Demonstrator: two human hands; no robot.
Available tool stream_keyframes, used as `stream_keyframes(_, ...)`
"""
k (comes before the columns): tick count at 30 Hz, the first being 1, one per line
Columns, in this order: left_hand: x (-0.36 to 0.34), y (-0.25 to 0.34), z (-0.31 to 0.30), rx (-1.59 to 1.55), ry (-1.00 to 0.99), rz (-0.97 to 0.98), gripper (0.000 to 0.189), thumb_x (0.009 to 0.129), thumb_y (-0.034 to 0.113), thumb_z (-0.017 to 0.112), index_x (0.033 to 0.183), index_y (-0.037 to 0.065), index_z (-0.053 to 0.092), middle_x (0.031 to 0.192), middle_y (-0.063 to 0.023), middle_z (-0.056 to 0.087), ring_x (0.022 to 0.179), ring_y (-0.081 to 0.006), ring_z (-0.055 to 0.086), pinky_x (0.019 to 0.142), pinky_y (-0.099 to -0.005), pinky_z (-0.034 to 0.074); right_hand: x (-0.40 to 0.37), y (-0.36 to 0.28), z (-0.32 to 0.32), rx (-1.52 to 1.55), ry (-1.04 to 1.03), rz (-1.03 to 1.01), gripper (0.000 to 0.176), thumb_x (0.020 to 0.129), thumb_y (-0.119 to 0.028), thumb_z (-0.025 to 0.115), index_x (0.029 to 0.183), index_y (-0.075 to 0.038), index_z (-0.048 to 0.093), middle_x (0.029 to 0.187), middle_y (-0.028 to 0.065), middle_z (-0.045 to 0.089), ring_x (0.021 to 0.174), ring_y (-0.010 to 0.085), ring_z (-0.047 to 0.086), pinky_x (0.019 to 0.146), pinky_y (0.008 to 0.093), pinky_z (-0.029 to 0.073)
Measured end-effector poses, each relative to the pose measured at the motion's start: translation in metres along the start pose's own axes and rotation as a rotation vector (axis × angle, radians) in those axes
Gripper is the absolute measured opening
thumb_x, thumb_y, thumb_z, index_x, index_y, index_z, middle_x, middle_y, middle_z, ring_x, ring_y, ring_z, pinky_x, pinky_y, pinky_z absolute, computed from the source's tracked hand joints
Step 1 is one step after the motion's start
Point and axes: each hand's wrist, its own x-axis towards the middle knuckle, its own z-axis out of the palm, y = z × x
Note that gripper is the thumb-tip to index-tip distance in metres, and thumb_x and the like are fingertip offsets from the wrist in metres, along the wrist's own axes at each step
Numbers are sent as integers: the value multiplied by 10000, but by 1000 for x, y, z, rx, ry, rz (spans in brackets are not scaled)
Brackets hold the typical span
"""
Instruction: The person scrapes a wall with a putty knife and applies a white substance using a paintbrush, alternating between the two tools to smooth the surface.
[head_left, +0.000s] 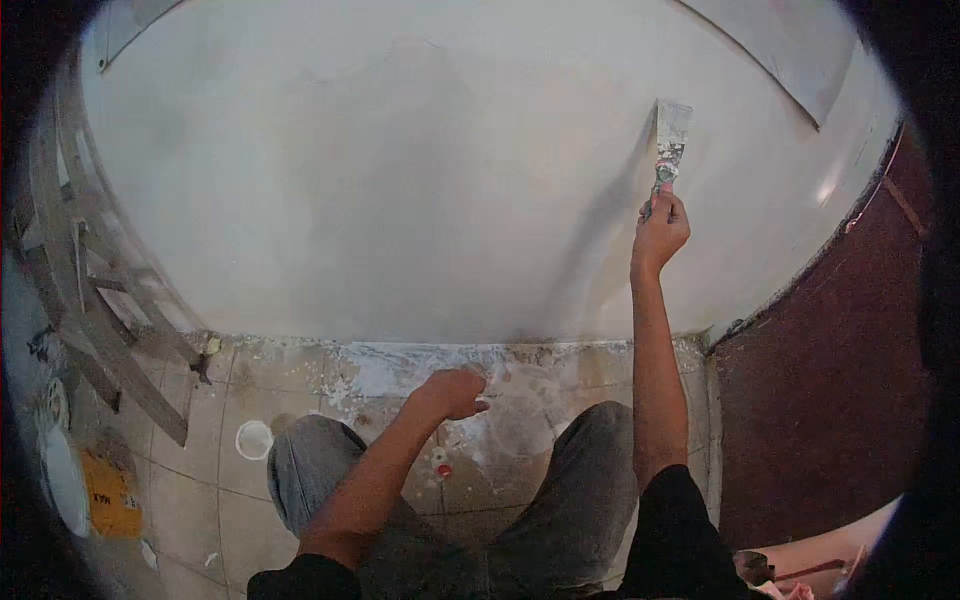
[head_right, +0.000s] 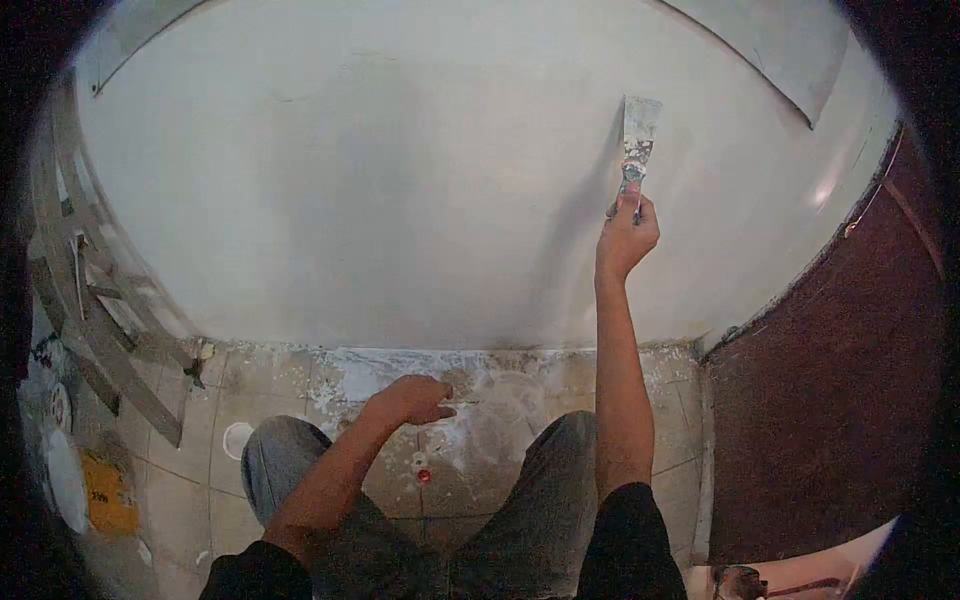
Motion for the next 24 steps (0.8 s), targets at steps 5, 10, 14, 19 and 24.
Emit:
stream_keyframes(5,2,1,3,-4,-2,-21,427,845,411,540,1029,29,590,938,-194,626,900,-363,596,787,-466,473,1,1,-2,-19,1,-4,300,906,-273,539,731,-30,548,577,-4,487,471,55,421,402,199,308)
stream_keyframes(10,8,-2,8,3,-58,-44,430,842,414,541,1018,25,593,936,-189,627,909,-361,596,793,-468,472,3,3,-5,-72,-23,-49,367,908,-309,533,737,14,573,562,23,495,479,91,433,458,260,342)
stream_keyframes(14,9,-5,14,-6,-56,-40,435,838,416,547,1014,21,594,933,-191,627,911,-360,595,793,-466,472,3,-3,-8,-118,-27,-57,361,910,-293,528,730,16,573,560,25,497,476,94,433,464,262,346)
stream_keyframes(19,3,-3,15,37,-42,6,432,838,414,552,1009,19,594,927,-201,625,906,-359,595,788,-470,471,6,0,-8,-145,-22,-102,358,904,-292,530,727,15,579,559,29,504,465,90,429,442,252,337)
stream_keyframes(24,1,-13,19,15,-15,2,443,840,424,543,1000,14,595,928,-195,626,905,-363,594,787,-471,471,-3,-34,-7,18,-74,247,329,888,-315,550,731,-28,578,563,28,503,436,90,420,377,219,292)
